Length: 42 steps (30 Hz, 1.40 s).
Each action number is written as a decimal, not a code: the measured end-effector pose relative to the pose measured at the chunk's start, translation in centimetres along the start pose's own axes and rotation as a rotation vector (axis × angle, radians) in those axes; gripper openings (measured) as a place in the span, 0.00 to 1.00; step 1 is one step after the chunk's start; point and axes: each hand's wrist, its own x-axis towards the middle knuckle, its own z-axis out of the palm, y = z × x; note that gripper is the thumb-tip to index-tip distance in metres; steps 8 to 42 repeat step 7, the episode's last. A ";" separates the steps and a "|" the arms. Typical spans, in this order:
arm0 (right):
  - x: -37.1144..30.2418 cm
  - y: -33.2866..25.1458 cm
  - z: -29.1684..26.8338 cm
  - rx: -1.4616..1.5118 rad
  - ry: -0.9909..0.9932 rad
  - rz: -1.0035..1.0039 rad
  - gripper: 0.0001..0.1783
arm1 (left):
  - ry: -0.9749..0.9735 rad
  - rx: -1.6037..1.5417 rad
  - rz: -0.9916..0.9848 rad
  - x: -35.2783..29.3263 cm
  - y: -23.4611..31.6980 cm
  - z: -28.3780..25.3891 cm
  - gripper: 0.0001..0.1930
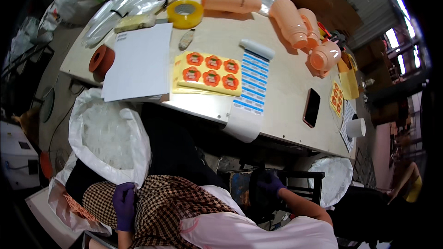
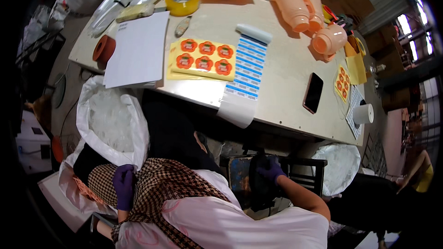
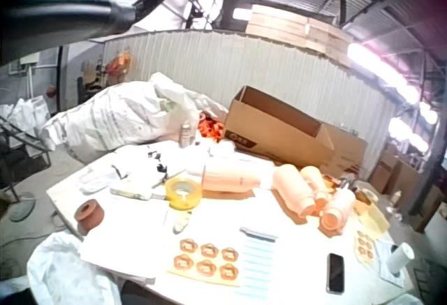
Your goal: The person applies labels and stickers to orange plastic jugs by hand. They peel individual stickers from a sheet and press them onto the sides of the jugs, handling one jug at a time.
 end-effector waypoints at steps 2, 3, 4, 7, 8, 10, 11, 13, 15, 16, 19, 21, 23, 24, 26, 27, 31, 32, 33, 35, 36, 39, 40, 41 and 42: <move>1.5 0.4 -1.5 -0.055 -0.155 -0.113 0.38 | 0.055 0.019 -0.033 -0.7 0.3 -0.6 0.08; 3.0 -0.4 -2.8 -0.095 -0.293 -0.233 0.36 | 0.027 0.124 0.110 -0.6 1.1 -1.0 0.07; 3.4 0.0 -3.5 -0.081 -0.362 -0.357 0.34 | 0.003 0.235 0.244 -0.7 2.0 -1.5 0.07; 7.2 2.0 -4.7 -0.270 -0.489 -0.426 0.24 | -0.104 0.450 0.470 -0.2 3.9 -6.0 0.08; 7.2 2.0 -4.7 -0.270 -0.489 -0.426 0.24 | -0.104 0.450 0.470 -0.2 3.9 -6.0 0.08; 7.2 2.0 -4.7 -0.270 -0.489 -0.426 0.24 | -0.104 0.450 0.470 -0.2 3.9 -6.0 0.08; 7.2 2.0 -4.7 -0.270 -0.489 -0.426 0.24 | -0.104 0.450 0.470 -0.2 3.9 -6.0 0.08; 7.2 2.0 -4.7 -0.270 -0.489 -0.426 0.24 | -0.104 0.450 0.470 -0.2 3.9 -6.0 0.08; 7.2 2.0 -4.7 -0.270 -0.489 -0.426 0.24 | -0.104 0.450 0.470 -0.2 3.9 -6.0 0.08; 7.2 2.0 -4.7 -0.270 -0.489 -0.426 0.24 | -0.104 0.450 0.470 -0.2 3.9 -6.0 0.08; 7.2 2.0 -4.7 -0.270 -0.489 -0.426 0.24 | -0.104 0.450 0.470 -0.2 3.9 -6.0 0.08; 7.2 2.0 -4.7 -0.270 -0.489 -0.426 0.24 | -0.104 0.450 0.470 -0.2 3.9 -6.0 0.08; 7.2 2.0 -4.7 -0.270 -0.489 -0.426 0.24 | -0.104 0.450 0.470 -0.2 3.9 -6.0 0.08; 7.2 2.0 -4.7 -0.270 -0.489 -0.426 0.24 | -0.104 0.450 0.470 -0.2 3.9 -6.0 0.08; 7.2 2.0 -4.7 -0.270 -0.489 -0.426 0.24 | -0.104 0.450 0.470 -0.2 3.9 -6.0 0.08; 7.2 2.0 -4.7 -0.270 -0.489 -0.426 0.24 | -0.104 0.450 0.470 -0.2 3.9 -6.0 0.08; 7.2 2.0 -4.7 -0.270 -0.489 -0.426 0.24 | -0.104 0.450 0.470 -0.2 3.9 -6.0 0.08; 7.2 2.0 -4.7 -0.270 -0.489 -0.426 0.24 | -0.104 0.450 0.470 -0.2 3.9 -6.0 0.08; 7.2 2.0 -4.7 -0.270 -0.489 -0.426 0.24 | -0.104 0.450 0.470 -0.2 3.9 -6.0 0.08; 7.2 2.0 -4.7 -0.270 -0.489 -0.426 0.24 | -0.104 0.450 0.470 -0.2 3.9 -6.0 0.08; 7.2 2.0 -4.7 -0.270 -0.489 -0.426 0.24 | -0.104 0.450 0.470 -0.2 3.9 -6.0 0.08; 7.2 2.0 -4.7 -0.270 -0.489 -0.426 0.24 | -0.104 0.450 0.470 -0.2 3.9 -6.0 0.08; 7.2 2.0 -4.7 -0.270 -0.489 -0.426 0.24 | -0.104 0.450 0.470 -0.2 3.9 -6.0 0.08; 7.2 2.0 -4.7 -0.270 -0.489 -0.426 0.24 | -0.104 0.450 0.470 -0.2 3.9 -6.0 0.08; 7.2 2.0 -4.7 -0.270 -0.489 -0.426 0.24 | -0.104 0.450 0.470 -0.2 3.9 -6.0 0.08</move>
